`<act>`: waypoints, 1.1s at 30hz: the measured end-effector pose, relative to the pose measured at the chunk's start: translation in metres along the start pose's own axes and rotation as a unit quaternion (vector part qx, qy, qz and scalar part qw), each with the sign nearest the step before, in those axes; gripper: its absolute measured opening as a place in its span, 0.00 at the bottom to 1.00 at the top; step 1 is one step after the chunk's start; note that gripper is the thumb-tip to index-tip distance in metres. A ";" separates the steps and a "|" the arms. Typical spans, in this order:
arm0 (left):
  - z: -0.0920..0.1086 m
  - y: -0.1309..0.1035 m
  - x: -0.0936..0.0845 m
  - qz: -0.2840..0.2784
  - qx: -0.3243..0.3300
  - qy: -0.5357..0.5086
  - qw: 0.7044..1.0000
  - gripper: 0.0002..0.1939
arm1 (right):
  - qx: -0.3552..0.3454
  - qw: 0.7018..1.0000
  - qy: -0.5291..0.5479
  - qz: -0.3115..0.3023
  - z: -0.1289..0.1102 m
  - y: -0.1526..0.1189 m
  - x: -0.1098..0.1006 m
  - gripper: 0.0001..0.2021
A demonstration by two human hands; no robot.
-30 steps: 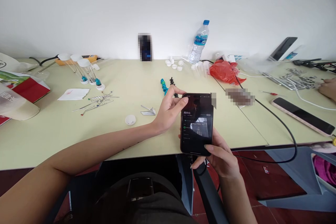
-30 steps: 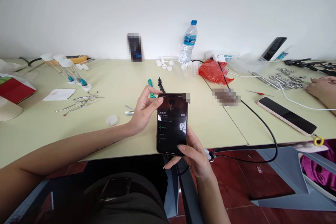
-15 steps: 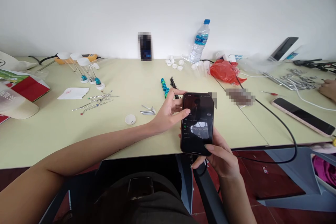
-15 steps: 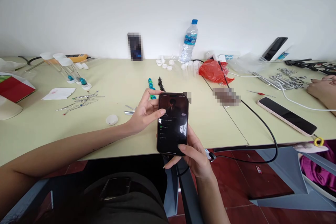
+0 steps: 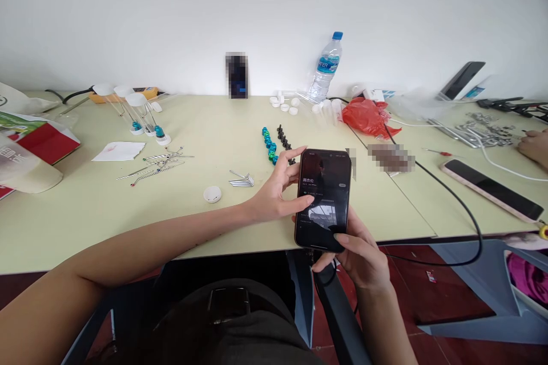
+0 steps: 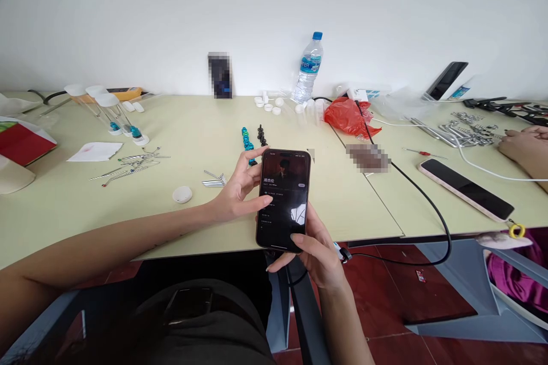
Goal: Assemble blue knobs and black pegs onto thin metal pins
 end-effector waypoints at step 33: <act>-0.003 -0.005 0.004 -0.020 -0.022 -0.043 0.999 0.47 | -0.007 1.000 -0.020 -0.001 -0.003 0.000 0.002 0.39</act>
Point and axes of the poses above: each hand's wrist, its own y-axis towards the middle knuckle, its own x-axis out of the palm, z = x × y, the point moved 10 cm from there along y, towards the middle knuckle, and after that the axes turned 8 degrees about x, right-handed, at the moved point
